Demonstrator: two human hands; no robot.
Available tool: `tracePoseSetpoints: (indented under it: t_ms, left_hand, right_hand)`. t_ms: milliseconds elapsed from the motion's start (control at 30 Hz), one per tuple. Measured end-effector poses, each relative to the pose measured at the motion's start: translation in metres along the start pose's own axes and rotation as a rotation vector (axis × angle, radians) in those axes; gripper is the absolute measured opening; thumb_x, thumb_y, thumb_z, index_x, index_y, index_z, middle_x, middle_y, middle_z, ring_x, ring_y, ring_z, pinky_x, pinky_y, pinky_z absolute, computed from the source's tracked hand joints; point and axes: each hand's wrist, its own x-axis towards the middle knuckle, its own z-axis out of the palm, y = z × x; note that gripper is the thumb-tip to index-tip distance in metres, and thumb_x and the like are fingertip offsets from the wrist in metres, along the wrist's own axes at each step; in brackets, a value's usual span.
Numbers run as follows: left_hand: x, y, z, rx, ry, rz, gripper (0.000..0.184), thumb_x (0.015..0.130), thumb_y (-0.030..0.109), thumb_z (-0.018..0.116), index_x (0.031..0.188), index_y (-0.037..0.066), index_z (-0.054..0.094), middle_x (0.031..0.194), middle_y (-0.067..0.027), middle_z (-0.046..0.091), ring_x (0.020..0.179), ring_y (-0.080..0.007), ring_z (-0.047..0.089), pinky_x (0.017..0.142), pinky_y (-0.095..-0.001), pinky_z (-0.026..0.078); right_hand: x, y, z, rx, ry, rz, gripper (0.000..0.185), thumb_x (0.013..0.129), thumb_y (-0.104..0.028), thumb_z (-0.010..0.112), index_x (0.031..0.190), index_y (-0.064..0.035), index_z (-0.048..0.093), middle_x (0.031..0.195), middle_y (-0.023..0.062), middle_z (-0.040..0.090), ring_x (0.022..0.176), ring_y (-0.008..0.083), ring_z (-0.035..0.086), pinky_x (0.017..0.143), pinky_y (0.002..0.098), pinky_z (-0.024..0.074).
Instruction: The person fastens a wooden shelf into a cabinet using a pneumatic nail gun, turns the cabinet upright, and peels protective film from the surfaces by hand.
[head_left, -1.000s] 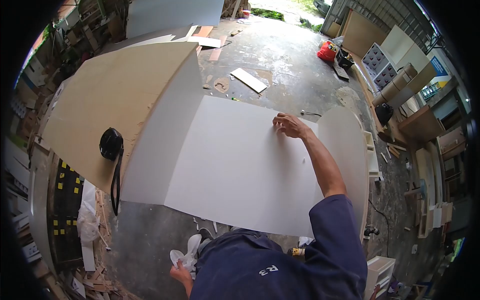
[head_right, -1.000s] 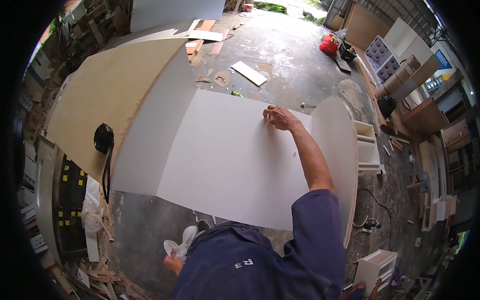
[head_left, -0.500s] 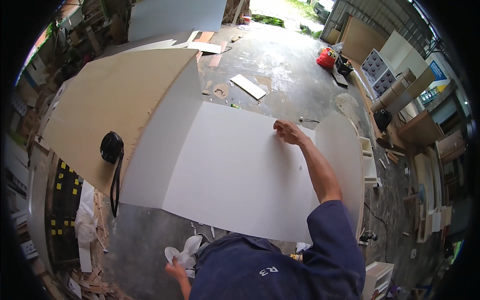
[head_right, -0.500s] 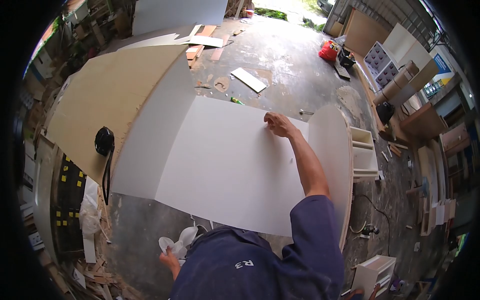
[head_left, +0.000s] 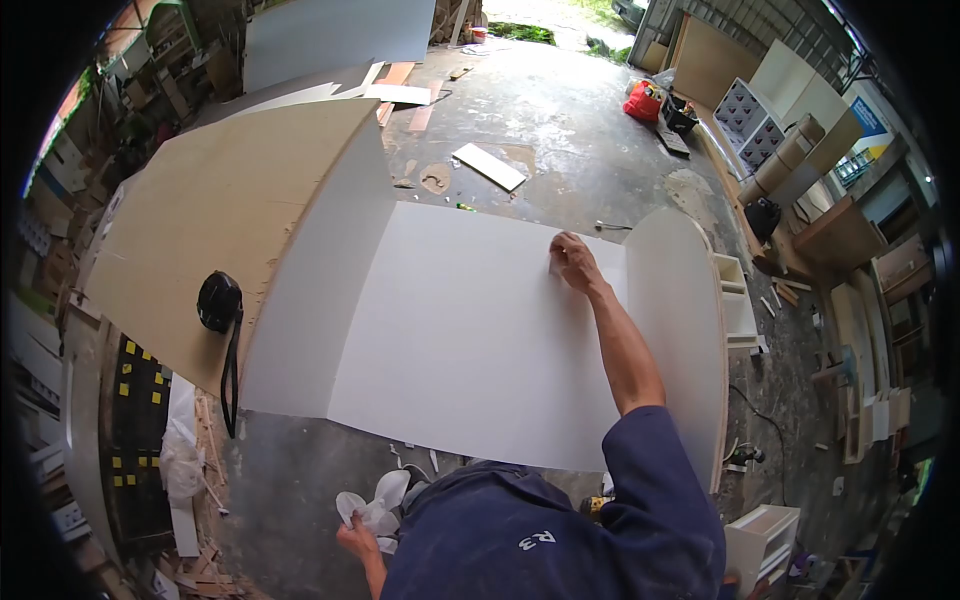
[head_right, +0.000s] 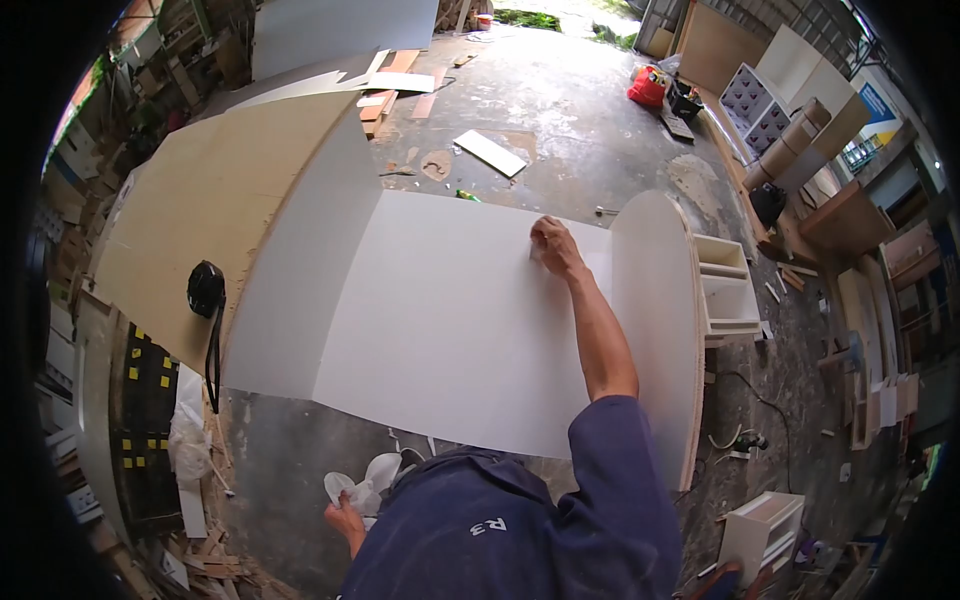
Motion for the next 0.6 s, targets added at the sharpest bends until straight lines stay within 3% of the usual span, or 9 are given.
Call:
tracePoseSetpoints:
  t_ms: [67,100,200,300,333,467,567,600]
  left_hand:
    - [0.002,-0.002,-0.001,-0.047,-0.007,-0.023,0.032,0.089,0.019,0.073,0.088,-0.012,0.071,0.076,-0.021,0.073,0.067,-0.0301,0.07,0.061,-0.0461,0.049]
    - [0.001,-0.001,-0.003,-0.073,-0.003,-0.02,0.032,0.089,0.019,0.073,0.088,-0.012,0.071,0.076,-0.0204,0.072,0.067,-0.0285,0.069,0.061,-0.0452,0.049]
    - [0.002,0.001,-0.011,0.0,-0.036,0.001,0.033,0.088,0.021,0.074,0.089,-0.012,0.071,0.076,-0.0199,0.072,0.067,-0.027,0.069,0.062,-0.0444,0.05]
    - [0.009,0.001,-0.013,0.05,-0.075,0.023,0.036,0.089,0.025,0.075,0.089,-0.011,0.071,0.077,-0.02,0.073,0.069,-0.0274,0.07,0.064,-0.0451,0.05]
    - [0.01,0.002,-0.012,-0.001,-0.079,0.02,0.037,0.089,0.026,0.074,0.088,-0.011,0.071,0.078,-0.02,0.073,0.071,-0.0277,0.07,0.065,-0.0456,0.051]
    - [0.023,0.014,-0.016,0.052,-0.089,0.041,0.04,0.089,0.029,0.074,0.088,-0.011,0.071,0.079,-0.0201,0.073,0.072,-0.0295,0.07,0.066,-0.0461,0.051]
    - [0.036,0.01,-0.016,0.052,-0.102,0.083,0.041,0.09,0.031,0.073,0.087,-0.01,0.071,0.078,-0.0206,0.073,0.071,-0.031,0.07,0.066,-0.0457,0.051]
    - [0.04,0.011,-0.016,-0.008,-0.144,0.12,0.039,0.09,0.03,0.073,0.088,-0.009,0.072,0.078,-0.0209,0.072,0.07,-0.0313,0.07,0.066,-0.045,0.051]
  right_hand:
    - [-0.014,0.014,0.004,0.322,0.137,0.181,0.013,0.091,0.007,0.06,0.097,-0.0036,0.062,0.104,0.0069,0.067,0.101,0.0197,0.063,0.096,0.0291,0.0458]
    - [-0.021,0.017,0.004,0.321,0.139,0.184,0.013,0.091,0.007,0.06,0.097,-0.0036,0.062,0.104,0.0069,0.067,0.101,0.0197,0.063,0.096,0.0291,0.0458]
    - [-0.044,0.008,-0.004,0.785,0.284,0.288,0.007,0.102,-0.004,0.057,0.098,-0.005,0.063,0.116,0.0051,0.07,0.106,0.0144,0.064,0.099,0.0273,0.0451]
    - [-0.063,-0.001,-0.013,0.832,0.317,0.365,0.009,0.104,-0.009,0.055,0.099,-0.0042,0.062,0.108,0.0062,0.071,0.102,0.0143,0.065,0.097,0.027,0.0455]
    - [-0.07,-0.003,-0.014,0.796,0.362,0.398,0.013,0.106,-0.014,0.054,0.099,-0.0043,0.06,0.094,0.0052,0.069,0.095,0.0131,0.063,0.095,0.0268,0.0459]
    - [-0.099,-0.006,-0.012,0.807,0.561,0.343,0.014,0.107,-0.017,0.053,0.101,-0.005,0.057,0.081,0.0015,0.057,0.078,0.0124,0.056,0.1,0.0349,0.0477]
    - [-0.121,-0.04,-0.021,0.763,0.709,0.346,0.015,0.108,-0.017,0.052,0.1,-0.0052,0.056,0.08,0.0009,0.055,0.077,0.0123,0.055,0.101,0.0362,0.0477]
    - [-0.128,-0.049,-0.023,0.768,0.761,0.343,0.014,0.107,-0.014,0.05,0.099,-0.0044,0.055,0.082,0.0022,0.057,0.083,0.0132,0.057,0.087,0.0286,0.0466]
